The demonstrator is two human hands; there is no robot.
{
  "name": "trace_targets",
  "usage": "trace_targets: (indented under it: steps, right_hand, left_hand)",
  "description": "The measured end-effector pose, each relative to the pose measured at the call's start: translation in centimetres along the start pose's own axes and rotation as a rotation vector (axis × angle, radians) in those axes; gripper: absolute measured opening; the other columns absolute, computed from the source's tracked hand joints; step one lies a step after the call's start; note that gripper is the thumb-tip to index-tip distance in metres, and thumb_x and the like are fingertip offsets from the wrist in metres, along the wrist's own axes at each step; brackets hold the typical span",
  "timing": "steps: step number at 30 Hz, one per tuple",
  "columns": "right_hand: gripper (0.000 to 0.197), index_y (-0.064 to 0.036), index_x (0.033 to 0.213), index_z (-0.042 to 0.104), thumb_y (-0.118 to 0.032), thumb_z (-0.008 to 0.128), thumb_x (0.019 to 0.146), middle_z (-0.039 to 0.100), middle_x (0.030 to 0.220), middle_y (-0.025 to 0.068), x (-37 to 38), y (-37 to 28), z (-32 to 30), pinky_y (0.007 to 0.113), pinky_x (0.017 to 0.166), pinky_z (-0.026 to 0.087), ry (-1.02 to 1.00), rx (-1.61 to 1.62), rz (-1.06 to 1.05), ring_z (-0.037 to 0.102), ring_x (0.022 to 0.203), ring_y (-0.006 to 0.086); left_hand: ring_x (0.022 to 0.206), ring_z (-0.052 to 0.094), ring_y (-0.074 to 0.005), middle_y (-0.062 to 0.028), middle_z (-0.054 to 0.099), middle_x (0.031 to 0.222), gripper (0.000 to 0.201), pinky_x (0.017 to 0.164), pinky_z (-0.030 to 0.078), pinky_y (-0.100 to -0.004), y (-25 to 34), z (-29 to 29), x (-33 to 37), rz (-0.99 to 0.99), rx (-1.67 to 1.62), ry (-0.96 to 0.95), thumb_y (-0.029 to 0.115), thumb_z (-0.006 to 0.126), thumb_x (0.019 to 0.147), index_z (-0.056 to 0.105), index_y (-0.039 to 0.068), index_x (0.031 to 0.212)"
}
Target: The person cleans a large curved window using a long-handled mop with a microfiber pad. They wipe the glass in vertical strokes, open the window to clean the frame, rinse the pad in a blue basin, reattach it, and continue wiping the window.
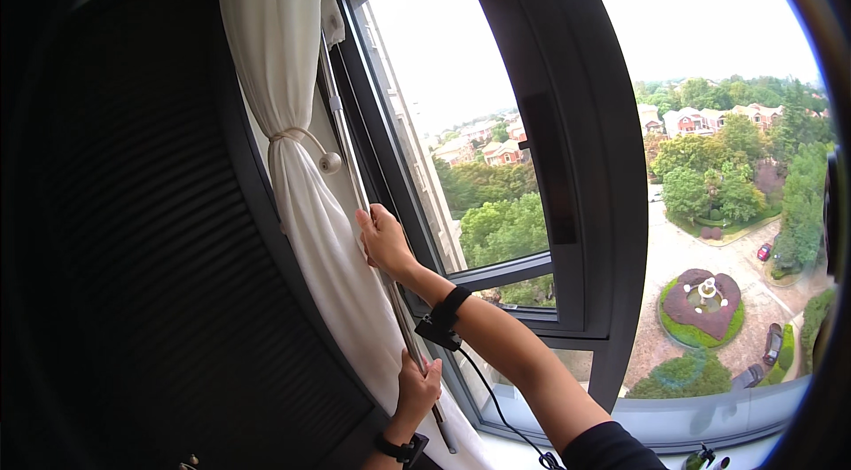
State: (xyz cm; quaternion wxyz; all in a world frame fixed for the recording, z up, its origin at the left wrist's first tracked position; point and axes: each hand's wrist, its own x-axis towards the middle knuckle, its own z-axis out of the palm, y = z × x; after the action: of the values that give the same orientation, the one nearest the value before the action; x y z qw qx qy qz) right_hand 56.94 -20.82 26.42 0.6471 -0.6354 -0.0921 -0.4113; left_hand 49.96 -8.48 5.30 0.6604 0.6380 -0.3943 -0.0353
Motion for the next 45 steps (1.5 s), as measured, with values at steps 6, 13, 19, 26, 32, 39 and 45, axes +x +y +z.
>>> trace_targets:
  steps: [6,13,19,26,32,39,45]
  right_hand:
    - [0.03,-0.0098,0.088,0.038,-0.031,0.048,0.106,0.038,0.058,-0.0024,-0.4,0.5,-0.6,0.026,0.037,0.031,0.021,-0.054,-0.057,0.034,0.044,0.0062]
    - [0.028,-0.0125,0.089,0.036,-0.032,0.047,0.106,0.033,0.055,-0.0054,-1.6,1.2,-2.4,0.024,0.033,0.021,0.009,0.016,-0.158,0.029,0.04,0.0037]
    - [0.025,-0.0111,0.095,0.04,-0.032,0.048,0.106,0.035,0.055,-0.0053,-3.6,0.7,-5.0,0.023,0.034,0.024,0.057,0.014,-0.145,0.03,0.039,0.0043]
    - [0.029,-0.0053,0.108,0.047,-0.034,0.05,0.105,0.04,0.053,-0.0036,-6.0,-0.8,-8.1,0.023,0.035,0.028,0.062,0.087,-0.111,0.035,0.038,0.0049]
    - [0.031,-0.0065,0.104,0.047,-0.038,0.051,0.104,0.042,0.055,-0.0031,-7.8,-2.4,-10.1,0.023,0.033,0.029,0.062,0.225,-0.086,0.038,0.037,0.0056]
    - [0.028,-0.0048,0.109,0.05,-0.032,0.049,0.106,0.042,0.059,-0.0025,-8.7,-3.0,-11.7,0.022,0.036,0.03,0.059,0.197,-0.136,0.037,0.039,0.0046]
    - [0.024,-0.0065,0.104,0.05,-0.03,0.051,0.105,0.041,0.056,-0.0032,-9.6,-2.2,-11.9,0.022,0.033,0.027,0.097,0.258,-0.127,0.035,0.036,0.0047]
  left_hand:
    - [0.041,0.047,-0.0099,-0.0019,0.042,0.07,0.024,0.037,0.043,-0.0277,-0.4,0.5,-0.2,-0.009,0.003,-0.077,0.0,0.055,0.096,0.032,0.009,0.097]
    - [0.041,0.047,-0.0107,-0.0015,0.043,0.065,0.022,0.037,0.043,-0.0279,-2.2,1.1,-0.5,0.004,0.05,-0.097,0.001,0.055,0.096,0.033,0.008,0.096]
    - [0.047,0.055,-0.021,-0.0071,0.049,0.063,0.022,0.045,0.045,-0.0342,-5.5,2.6,-0.2,0.11,0.204,-0.07,0.007,0.059,0.095,0.038,0.004,0.099]
    - [0.057,0.063,-0.0359,-0.0161,0.057,0.064,0.025,0.051,0.046,-0.0419,-7.5,4.5,-0.4,0.151,0.281,-0.091,0.01,0.06,0.095,0.04,-0.001,0.105]
    - [0.056,0.063,-0.0379,-0.0173,0.056,0.062,0.03,0.048,0.044,-0.0428,-7.1,5.8,-0.4,0.326,0.355,-0.08,0.009,0.059,0.096,0.039,-0.005,0.113]
    - [0.057,0.063,-0.0382,-0.0188,0.056,0.063,0.032,0.048,0.044,-0.0416,-6.4,7.3,-0.7,0.301,0.35,-0.143,0.008,0.058,0.096,0.039,-0.009,0.116]
    - [0.06,0.065,-0.0384,-0.0187,0.058,0.065,0.03,0.05,0.046,-0.0411,-6.6,7.8,-1.6,0.255,0.302,-0.168,0.011,0.059,0.096,0.04,-0.007,0.112]
